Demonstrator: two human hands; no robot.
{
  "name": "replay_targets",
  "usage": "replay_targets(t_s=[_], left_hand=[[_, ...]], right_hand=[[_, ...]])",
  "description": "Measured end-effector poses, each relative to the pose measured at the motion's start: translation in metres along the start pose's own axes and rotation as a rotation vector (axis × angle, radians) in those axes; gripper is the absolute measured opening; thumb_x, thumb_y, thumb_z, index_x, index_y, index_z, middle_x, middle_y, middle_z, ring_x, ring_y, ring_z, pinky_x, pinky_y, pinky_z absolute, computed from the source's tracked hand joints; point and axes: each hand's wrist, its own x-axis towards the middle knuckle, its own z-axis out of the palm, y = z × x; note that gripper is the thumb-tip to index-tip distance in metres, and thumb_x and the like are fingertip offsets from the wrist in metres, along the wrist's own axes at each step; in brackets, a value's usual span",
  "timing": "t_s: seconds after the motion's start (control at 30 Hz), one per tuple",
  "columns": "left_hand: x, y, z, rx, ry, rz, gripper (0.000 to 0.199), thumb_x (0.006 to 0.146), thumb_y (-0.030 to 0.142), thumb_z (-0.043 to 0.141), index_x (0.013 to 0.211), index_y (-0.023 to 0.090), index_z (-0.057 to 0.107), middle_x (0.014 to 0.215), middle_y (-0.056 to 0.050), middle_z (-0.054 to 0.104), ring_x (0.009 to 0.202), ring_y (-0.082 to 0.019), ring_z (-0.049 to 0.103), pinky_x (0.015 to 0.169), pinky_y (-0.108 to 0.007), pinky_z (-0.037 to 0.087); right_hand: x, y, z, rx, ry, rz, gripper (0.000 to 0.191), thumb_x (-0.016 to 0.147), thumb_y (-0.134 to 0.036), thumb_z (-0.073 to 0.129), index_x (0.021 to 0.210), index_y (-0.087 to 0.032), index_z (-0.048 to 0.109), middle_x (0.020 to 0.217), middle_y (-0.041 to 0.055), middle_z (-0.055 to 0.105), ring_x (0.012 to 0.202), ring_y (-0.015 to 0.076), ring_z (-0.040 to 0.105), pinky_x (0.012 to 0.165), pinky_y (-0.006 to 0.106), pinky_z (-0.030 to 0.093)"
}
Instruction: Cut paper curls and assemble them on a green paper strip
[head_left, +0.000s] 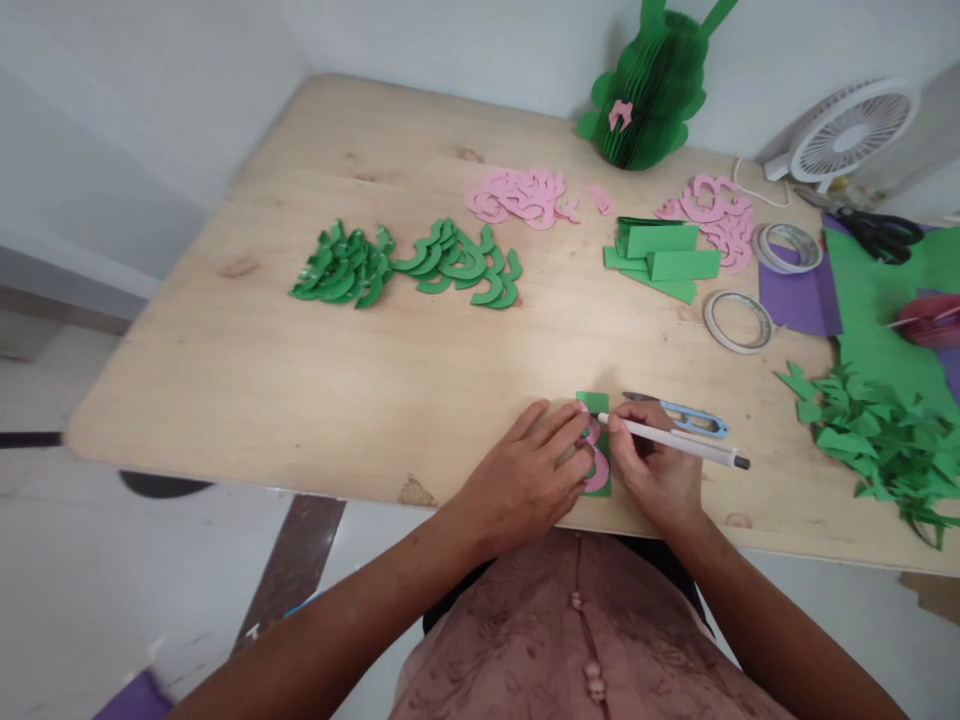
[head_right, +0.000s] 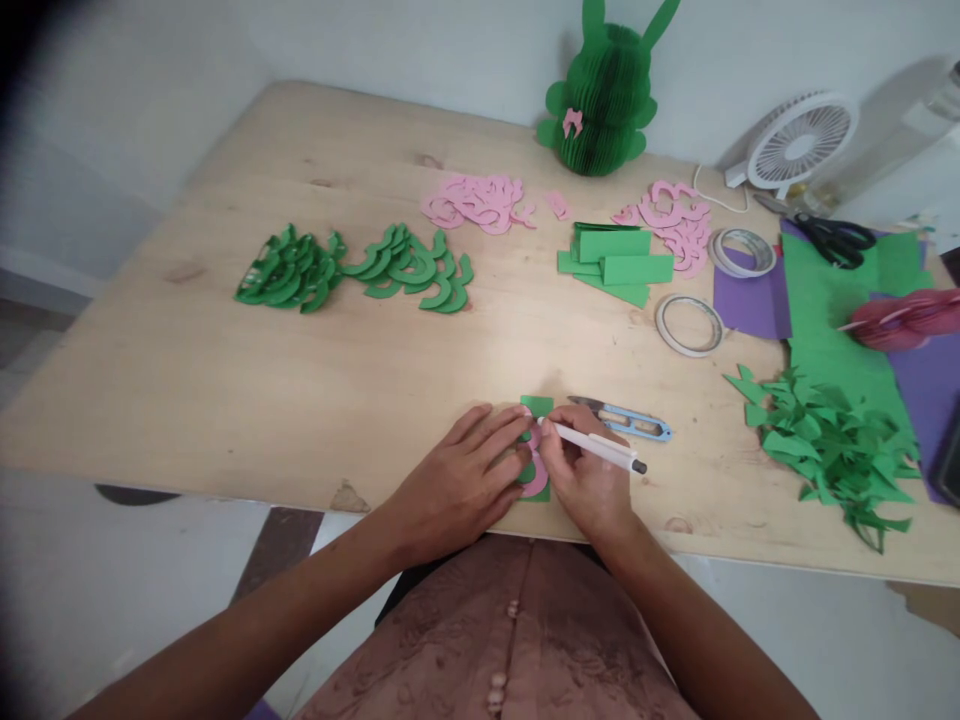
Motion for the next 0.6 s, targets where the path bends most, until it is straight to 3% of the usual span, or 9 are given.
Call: replay_targets(t_s=[0.6], left_hand=[[0.0004, 0.0008, -0.0019, -0.005, -0.014, -0.015, 0.025, 0.09, 0.025, 0.043, 0.11, 0.014, 0.053, 0.135, -0.015, 0.046, 0.136, -0.025, 0.029, 0.112, -0.046, 0.023]], right_hand=[[-0.002, 0.0009, 0.0004, 0.065, -0.018, 0.029, 0.009, 0.085, -0.022, 0.052, 0.079, -0.02, 0.057, 0.066, -0.0011, 0.058, 0.054, 0.0116, 0.053, 0.051, 0.023, 0.043]])
